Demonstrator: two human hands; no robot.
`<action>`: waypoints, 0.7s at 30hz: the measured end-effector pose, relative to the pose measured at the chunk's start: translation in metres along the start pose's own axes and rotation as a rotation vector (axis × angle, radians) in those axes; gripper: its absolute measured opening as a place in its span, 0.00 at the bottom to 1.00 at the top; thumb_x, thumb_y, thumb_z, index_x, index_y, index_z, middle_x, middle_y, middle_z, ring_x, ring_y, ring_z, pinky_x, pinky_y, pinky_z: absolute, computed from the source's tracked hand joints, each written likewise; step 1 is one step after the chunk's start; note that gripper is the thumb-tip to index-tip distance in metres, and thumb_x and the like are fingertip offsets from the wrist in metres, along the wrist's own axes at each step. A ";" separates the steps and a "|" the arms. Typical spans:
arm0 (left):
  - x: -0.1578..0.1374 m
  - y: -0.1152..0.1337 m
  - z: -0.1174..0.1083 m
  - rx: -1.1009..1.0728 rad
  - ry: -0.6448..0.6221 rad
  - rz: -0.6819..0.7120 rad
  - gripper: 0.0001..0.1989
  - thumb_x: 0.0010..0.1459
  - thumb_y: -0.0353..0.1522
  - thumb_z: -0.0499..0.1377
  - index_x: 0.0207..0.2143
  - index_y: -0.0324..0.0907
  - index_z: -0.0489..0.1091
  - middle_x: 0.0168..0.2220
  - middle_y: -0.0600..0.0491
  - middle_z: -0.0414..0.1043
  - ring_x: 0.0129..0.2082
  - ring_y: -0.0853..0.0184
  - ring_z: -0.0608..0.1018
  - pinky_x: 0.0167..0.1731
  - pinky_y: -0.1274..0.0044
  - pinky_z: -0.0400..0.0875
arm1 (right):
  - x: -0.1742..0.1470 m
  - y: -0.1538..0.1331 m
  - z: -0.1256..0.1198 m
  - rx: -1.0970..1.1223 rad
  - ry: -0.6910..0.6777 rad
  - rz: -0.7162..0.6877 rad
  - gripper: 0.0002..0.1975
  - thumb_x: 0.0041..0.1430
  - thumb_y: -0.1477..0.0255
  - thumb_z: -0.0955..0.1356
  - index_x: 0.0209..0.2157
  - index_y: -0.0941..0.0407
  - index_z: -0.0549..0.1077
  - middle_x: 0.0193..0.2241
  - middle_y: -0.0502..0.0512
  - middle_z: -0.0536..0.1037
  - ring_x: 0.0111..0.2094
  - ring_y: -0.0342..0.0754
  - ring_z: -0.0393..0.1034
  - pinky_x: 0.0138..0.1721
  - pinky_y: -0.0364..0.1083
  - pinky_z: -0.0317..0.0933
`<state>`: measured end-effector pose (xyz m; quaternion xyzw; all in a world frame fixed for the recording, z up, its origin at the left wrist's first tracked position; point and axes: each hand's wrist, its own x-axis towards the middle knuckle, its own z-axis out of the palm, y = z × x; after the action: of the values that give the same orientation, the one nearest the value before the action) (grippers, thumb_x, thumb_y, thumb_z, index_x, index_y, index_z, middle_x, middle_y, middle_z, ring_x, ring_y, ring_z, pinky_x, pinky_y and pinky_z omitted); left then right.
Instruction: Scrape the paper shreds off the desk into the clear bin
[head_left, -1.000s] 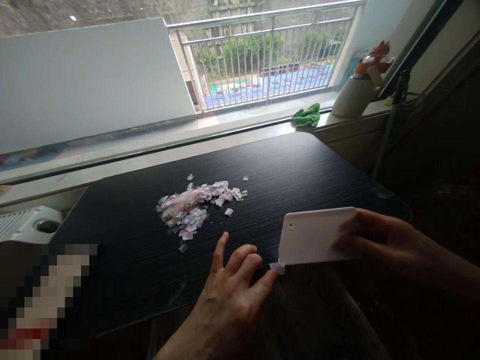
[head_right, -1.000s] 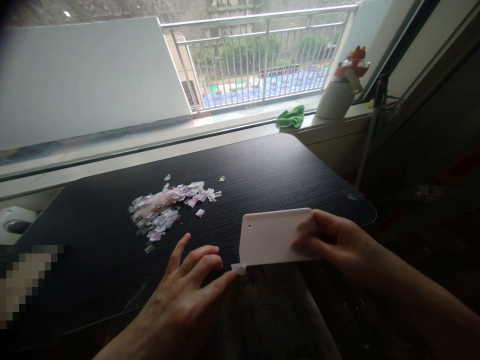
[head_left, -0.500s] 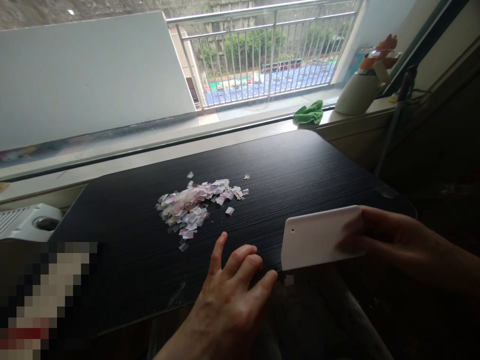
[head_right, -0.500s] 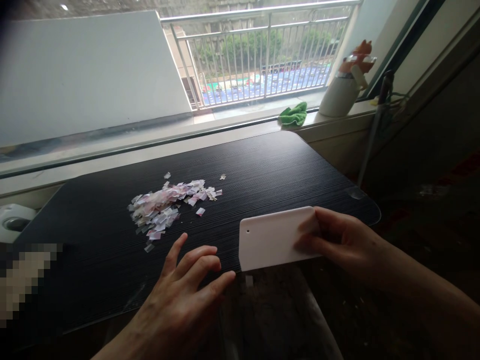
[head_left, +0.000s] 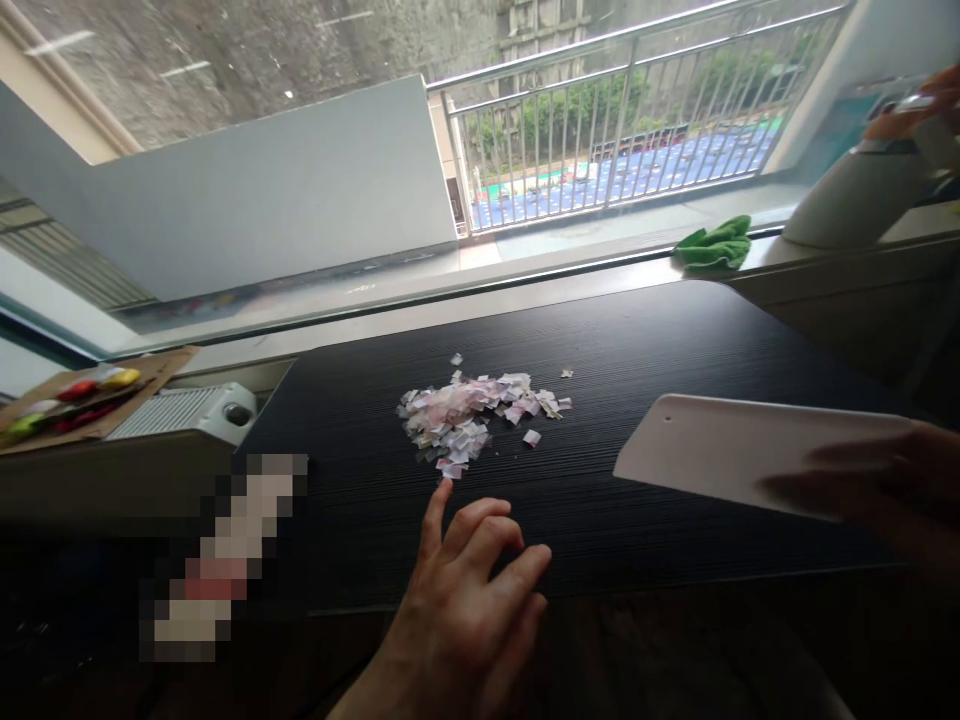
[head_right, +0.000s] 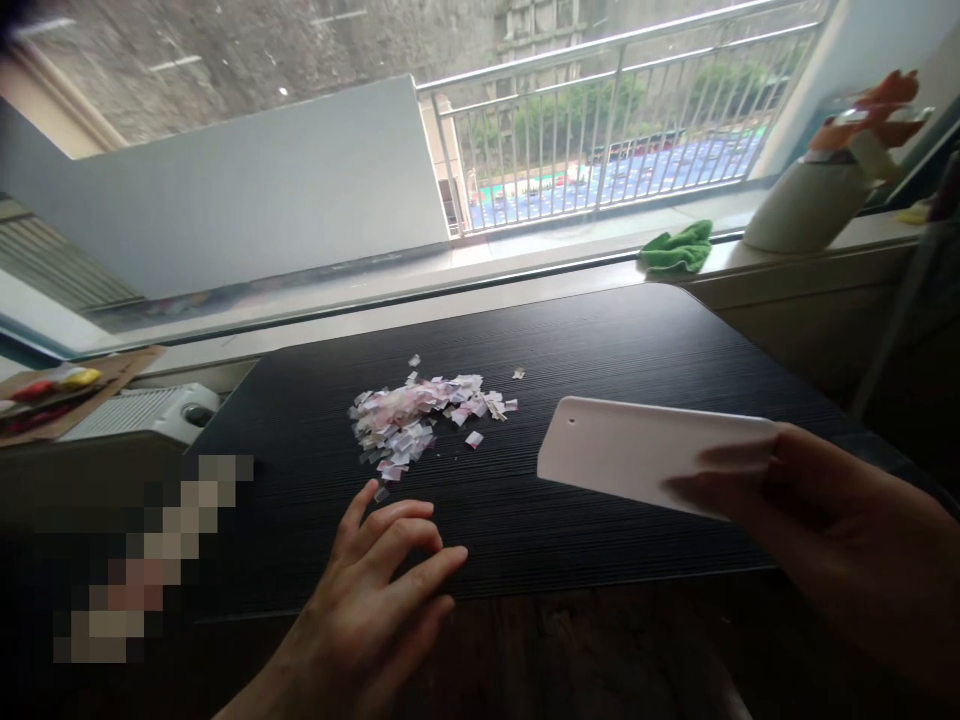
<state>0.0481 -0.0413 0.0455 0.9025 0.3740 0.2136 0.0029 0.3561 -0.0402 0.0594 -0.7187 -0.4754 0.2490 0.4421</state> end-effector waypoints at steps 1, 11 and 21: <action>-0.003 -0.004 -0.002 0.007 0.017 -0.027 0.14 0.58 0.27 0.56 0.46 0.45 0.72 0.38 0.52 0.72 0.49 0.63 0.72 0.62 0.58 0.53 | 0.003 -0.003 0.007 0.030 0.012 -0.024 0.09 0.41 0.57 0.75 0.25 0.40 0.73 0.29 0.48 0.79 0.35 0.56 0.75 0.40 0.54 0.67; -0.034 -0.034 -0.006 0.105 0.157 -0.173 0.15 0.56 0.25 0.56 0.46 0.45 0.71 0.39 0.52 0.71 0.48 0.63 0.71 0.60 0.58 0.54 | 0.031 -0.018 0.062 0.059 -0.293 -0.198 0.18 0.48 0.53 0.71 0.33 0.52 0.71 0.31 0.56 0.81 0.34 0.55 0.76 0.36 0.52 0.67; -0.035 -0.034 -0.003 0.077 0.153 -0.213 0.14 0.58 0.25 0.55 0.46 0.45 0.70 0.39 0.52 0.70 0.49 0.62 0.71 0.60 0.58 0.52 | 0.046 -0.018 0.066 0.056 -0.436 -0.284 0.20 0.46 0.52 0.71 0.32 0.54 0.73 0.29 0.54 0.80 0.30 0.51 0.76 0.33 0.50 0.69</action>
<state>0.0019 -0.0409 0.0297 0.8382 0.4749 0.2657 -0.0375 0.3161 0.0310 0.0455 -0.5615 -0.6486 0.3465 0.3796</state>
